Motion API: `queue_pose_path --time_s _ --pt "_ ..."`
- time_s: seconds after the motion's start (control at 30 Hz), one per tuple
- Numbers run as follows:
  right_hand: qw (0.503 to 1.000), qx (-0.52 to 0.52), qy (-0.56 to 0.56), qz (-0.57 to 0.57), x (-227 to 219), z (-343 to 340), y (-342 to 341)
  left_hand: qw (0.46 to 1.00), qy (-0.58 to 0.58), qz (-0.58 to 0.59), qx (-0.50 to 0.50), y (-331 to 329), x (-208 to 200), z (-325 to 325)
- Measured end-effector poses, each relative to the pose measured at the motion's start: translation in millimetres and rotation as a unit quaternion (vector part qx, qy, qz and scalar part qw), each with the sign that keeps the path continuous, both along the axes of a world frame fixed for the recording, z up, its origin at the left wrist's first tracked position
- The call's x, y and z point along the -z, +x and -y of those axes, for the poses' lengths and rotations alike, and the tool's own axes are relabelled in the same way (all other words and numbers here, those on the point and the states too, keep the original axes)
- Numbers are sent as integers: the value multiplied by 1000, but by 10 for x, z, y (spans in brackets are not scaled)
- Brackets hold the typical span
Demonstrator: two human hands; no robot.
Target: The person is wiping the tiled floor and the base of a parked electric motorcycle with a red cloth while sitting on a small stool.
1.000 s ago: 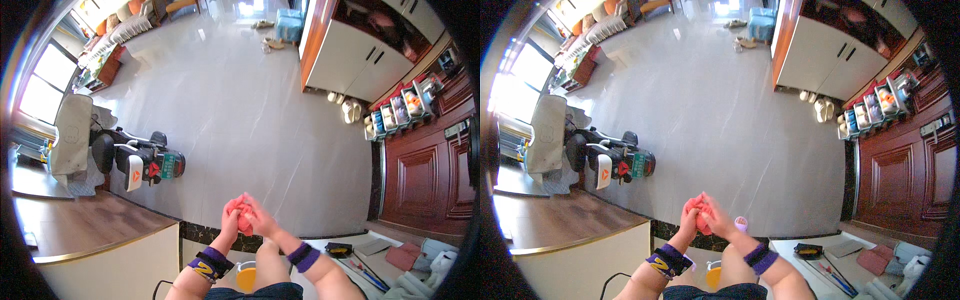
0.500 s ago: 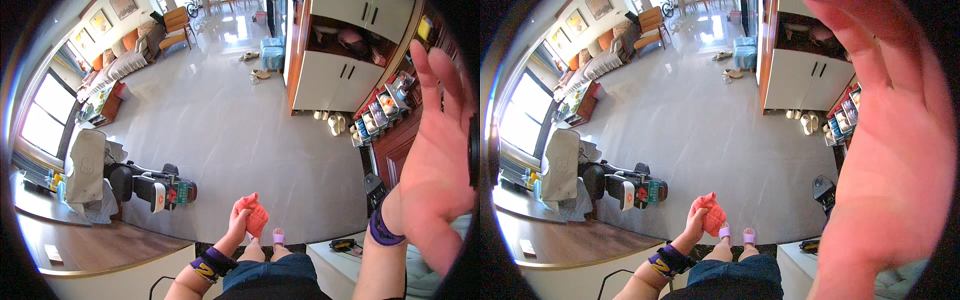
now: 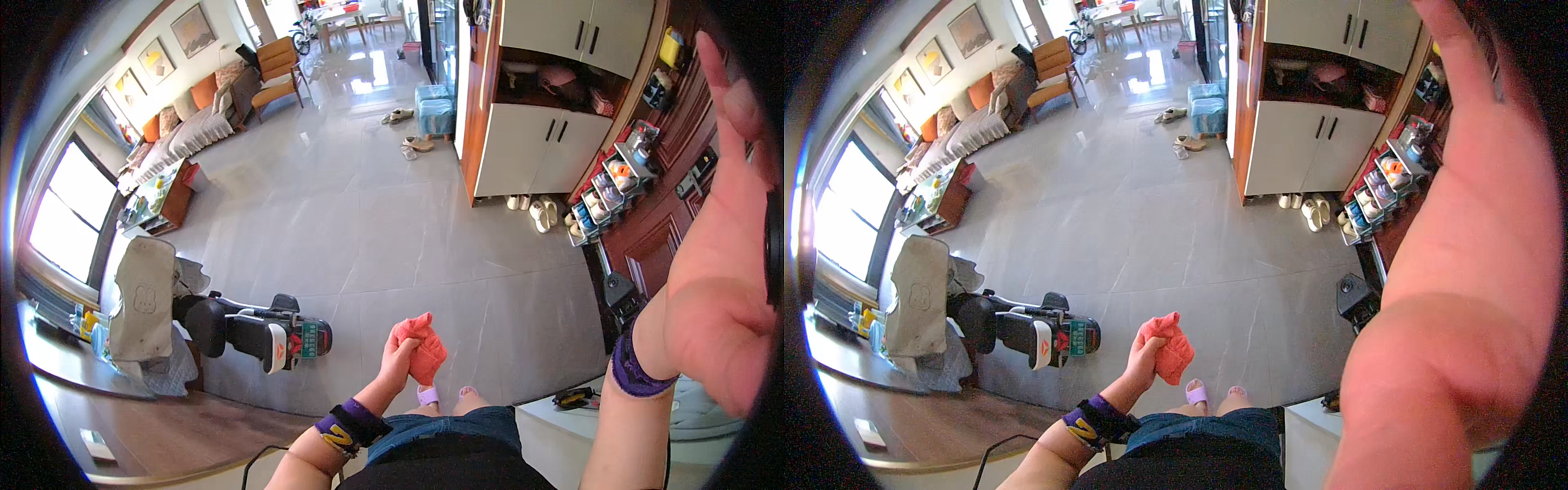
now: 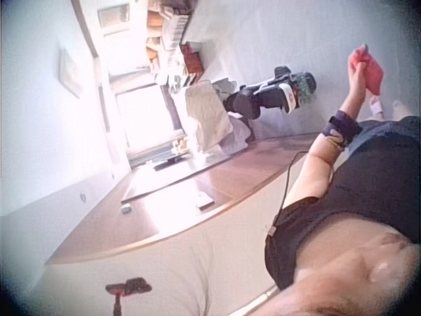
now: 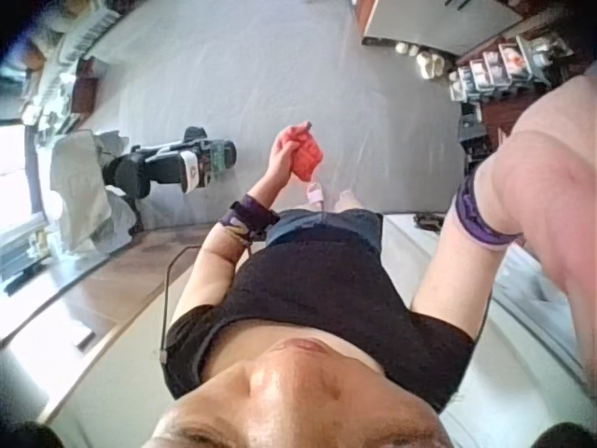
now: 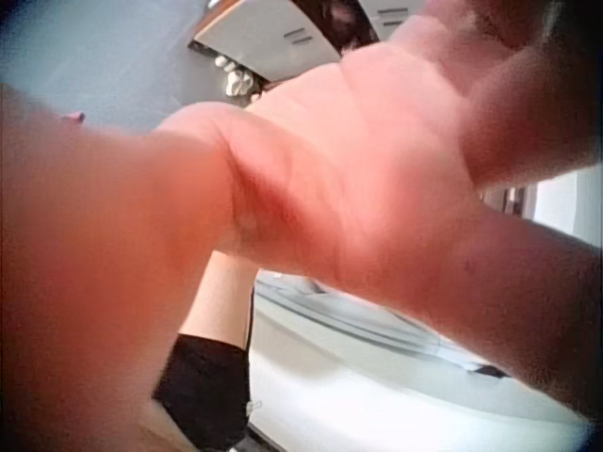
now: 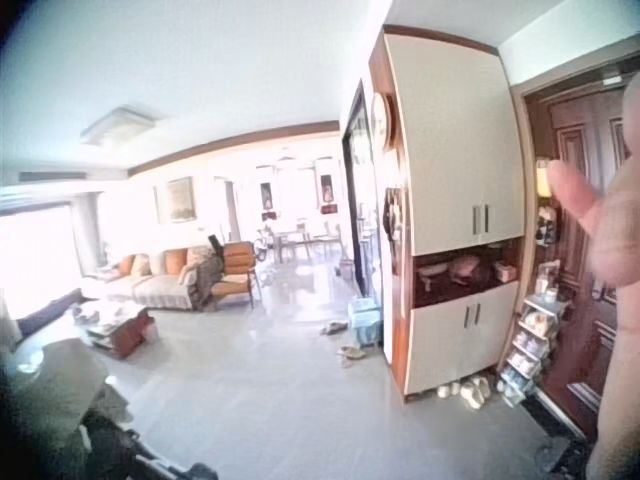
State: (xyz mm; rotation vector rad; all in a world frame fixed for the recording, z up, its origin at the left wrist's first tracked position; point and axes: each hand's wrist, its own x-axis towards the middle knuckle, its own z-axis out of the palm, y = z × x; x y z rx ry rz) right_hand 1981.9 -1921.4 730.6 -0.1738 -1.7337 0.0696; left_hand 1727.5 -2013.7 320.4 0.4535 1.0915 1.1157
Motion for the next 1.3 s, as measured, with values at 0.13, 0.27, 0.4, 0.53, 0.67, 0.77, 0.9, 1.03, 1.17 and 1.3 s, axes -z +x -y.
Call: queue_pose_path --time_s 0.13,0.27,0.4,0.53,0.67,0.77,0.9,1.03,1.17,1.3 --pt "998 10 -50 -30 565 199 -121 1000 -11 8 16 -88 156 -71" --pt "981 37 -186 -50 1313 127 -362 1000 -16 13 18 -163 239 -114" --pt "911 94 -402 -25 2380 84 -505 999 -8 26 30 -109 292 -196" --pt "844 108 -525 34 3428 256 -746 999 -25 16 23 -169 370 -300" --pt "819 111 -544 146 3788 446 -948 1000 -16 -7 -12 -187 582 -356" --pt "812 91 -553 160 4013 516 -935 999 26 22 28 -89 641 -412" --pt "799 103 -573 151 4251 617 -823 998 14 7 56 49 756 -438" --pt "782 133 -601 100 4350 656 -713 997 2 -9 79 194 832 -493" --pt "788 145 -593 81 4350 631 -623 995 16 -8 103 314 845 -587" --pt "783 154 -597 80 4396 600 -547 994 9 -45 103 357 873 -636"
